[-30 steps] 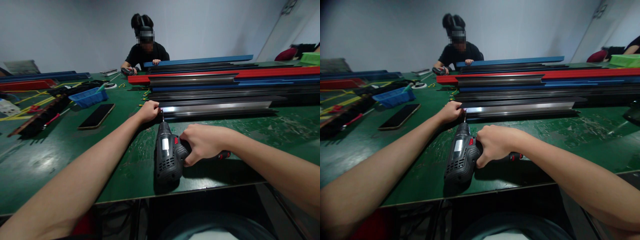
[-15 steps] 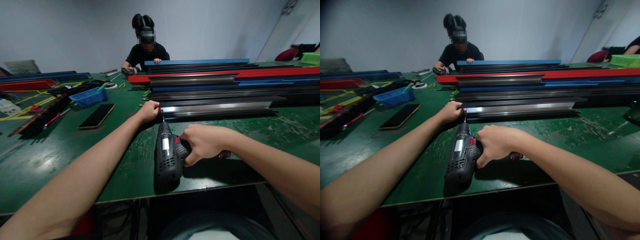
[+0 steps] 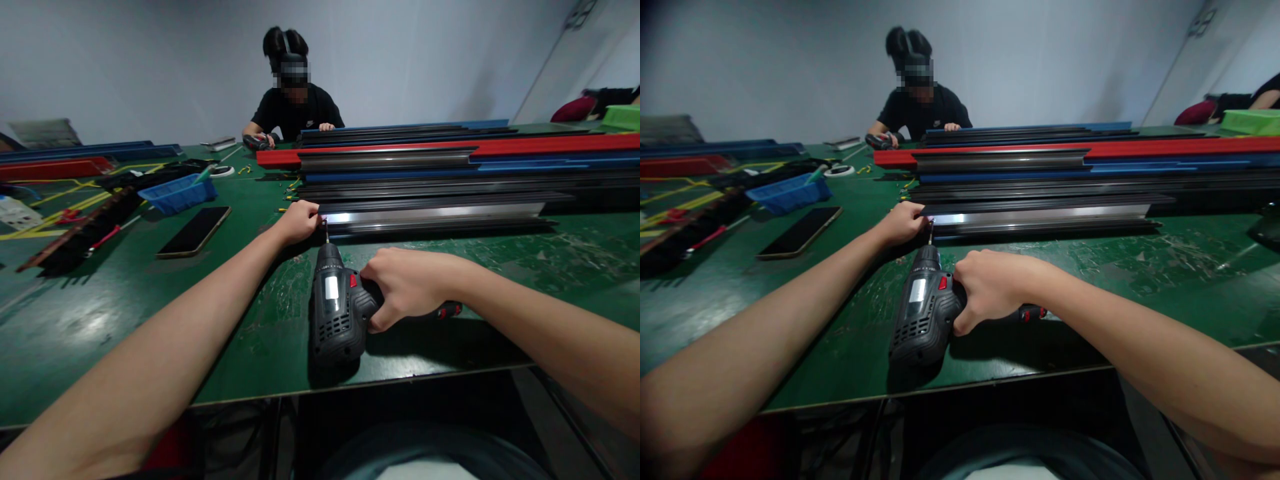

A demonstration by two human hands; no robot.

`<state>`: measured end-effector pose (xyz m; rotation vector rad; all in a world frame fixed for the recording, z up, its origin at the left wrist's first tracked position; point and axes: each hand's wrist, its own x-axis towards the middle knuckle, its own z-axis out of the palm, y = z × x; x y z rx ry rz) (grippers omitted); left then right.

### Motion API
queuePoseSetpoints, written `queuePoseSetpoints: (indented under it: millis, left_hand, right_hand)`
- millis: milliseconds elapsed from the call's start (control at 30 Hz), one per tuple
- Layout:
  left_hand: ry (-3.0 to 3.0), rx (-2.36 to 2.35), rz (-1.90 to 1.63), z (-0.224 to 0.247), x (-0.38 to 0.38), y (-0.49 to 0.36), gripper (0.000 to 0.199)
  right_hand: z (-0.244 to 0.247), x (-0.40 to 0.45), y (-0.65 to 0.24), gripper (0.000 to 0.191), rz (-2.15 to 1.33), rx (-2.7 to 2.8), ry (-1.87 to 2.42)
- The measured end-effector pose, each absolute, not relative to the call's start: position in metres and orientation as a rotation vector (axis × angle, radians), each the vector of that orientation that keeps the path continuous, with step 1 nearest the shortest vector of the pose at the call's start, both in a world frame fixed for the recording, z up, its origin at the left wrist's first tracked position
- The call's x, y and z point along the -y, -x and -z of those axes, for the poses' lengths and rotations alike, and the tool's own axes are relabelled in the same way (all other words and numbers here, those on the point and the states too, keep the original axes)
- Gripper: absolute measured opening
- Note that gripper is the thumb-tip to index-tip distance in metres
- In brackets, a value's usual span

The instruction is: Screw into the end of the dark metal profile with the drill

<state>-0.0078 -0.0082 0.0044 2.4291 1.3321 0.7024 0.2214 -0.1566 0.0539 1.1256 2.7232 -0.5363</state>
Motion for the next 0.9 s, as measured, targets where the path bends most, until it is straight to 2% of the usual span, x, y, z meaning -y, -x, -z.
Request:
queuePoseSetpoints:
  millis: [900]
  left_hand:
    - [-2.459, -1.311, -0.694, -0.0023, 0.0055, 0.0101, 0.017]
  right_hand:
    - [-0.0524, 0.1565, -0.2215, 0.047, 0.553, -2.737, -1.134]
